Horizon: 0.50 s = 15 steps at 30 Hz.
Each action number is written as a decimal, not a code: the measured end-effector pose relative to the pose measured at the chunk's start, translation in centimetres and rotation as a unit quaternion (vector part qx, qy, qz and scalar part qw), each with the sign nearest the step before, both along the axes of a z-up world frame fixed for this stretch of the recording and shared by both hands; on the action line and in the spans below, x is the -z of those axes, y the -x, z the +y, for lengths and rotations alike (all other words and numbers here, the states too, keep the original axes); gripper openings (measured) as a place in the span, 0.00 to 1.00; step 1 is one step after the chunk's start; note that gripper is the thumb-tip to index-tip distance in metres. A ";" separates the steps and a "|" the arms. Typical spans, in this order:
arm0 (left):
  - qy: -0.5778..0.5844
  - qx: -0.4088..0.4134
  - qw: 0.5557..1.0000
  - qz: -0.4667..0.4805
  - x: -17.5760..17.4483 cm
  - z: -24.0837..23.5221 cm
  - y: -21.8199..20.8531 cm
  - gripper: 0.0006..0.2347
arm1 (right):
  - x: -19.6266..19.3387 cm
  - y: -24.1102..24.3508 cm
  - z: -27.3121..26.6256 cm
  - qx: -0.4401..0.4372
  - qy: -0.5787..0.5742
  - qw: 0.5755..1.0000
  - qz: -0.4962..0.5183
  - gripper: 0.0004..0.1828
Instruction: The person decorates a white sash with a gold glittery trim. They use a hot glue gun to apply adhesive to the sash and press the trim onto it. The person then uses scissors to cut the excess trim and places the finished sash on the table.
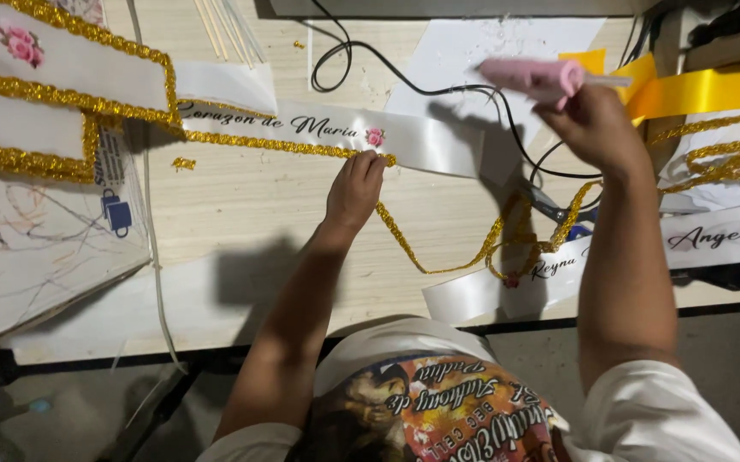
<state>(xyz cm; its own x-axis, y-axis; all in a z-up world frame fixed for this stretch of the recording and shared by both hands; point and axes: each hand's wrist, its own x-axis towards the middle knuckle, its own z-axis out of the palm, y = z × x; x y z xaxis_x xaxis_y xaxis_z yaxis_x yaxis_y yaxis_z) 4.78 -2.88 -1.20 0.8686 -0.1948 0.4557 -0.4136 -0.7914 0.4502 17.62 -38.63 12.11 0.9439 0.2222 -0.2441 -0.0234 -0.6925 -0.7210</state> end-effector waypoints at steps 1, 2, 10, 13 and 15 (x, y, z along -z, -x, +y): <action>0.000 0.000 1.000 0.001 0.0 0.0 0.1 0.10 | 1.0 0.3 0.2 0.000 0.000 1.000 0.001 0.15; -0.002 -0.001 1.000 0.002 0.0 0.0 0.1 0.10 | 2.0 0.7 0.3 -0.059 -0.009 0.997 0.051 0.16; 0.006 -0.001 1.000 -0.008 0.1 -0.1 0.0 0.09 | 4.1 2.7 7.0 -0.173 0.073 0.970 0.157 0.23; -0.008 -0.003 1.000 -0.007 0.4 -0.2 0.0 0.09 | 3.7 2.8 7.9 -0.179 -0.003 0.976 0.126 0.25; -0.010 -0.006 1.000 -0.007 0.5 -0.2 0.0 0.09 | 2.6 2.9 8.5 -0.160 0.060 0.975 0.145 0.24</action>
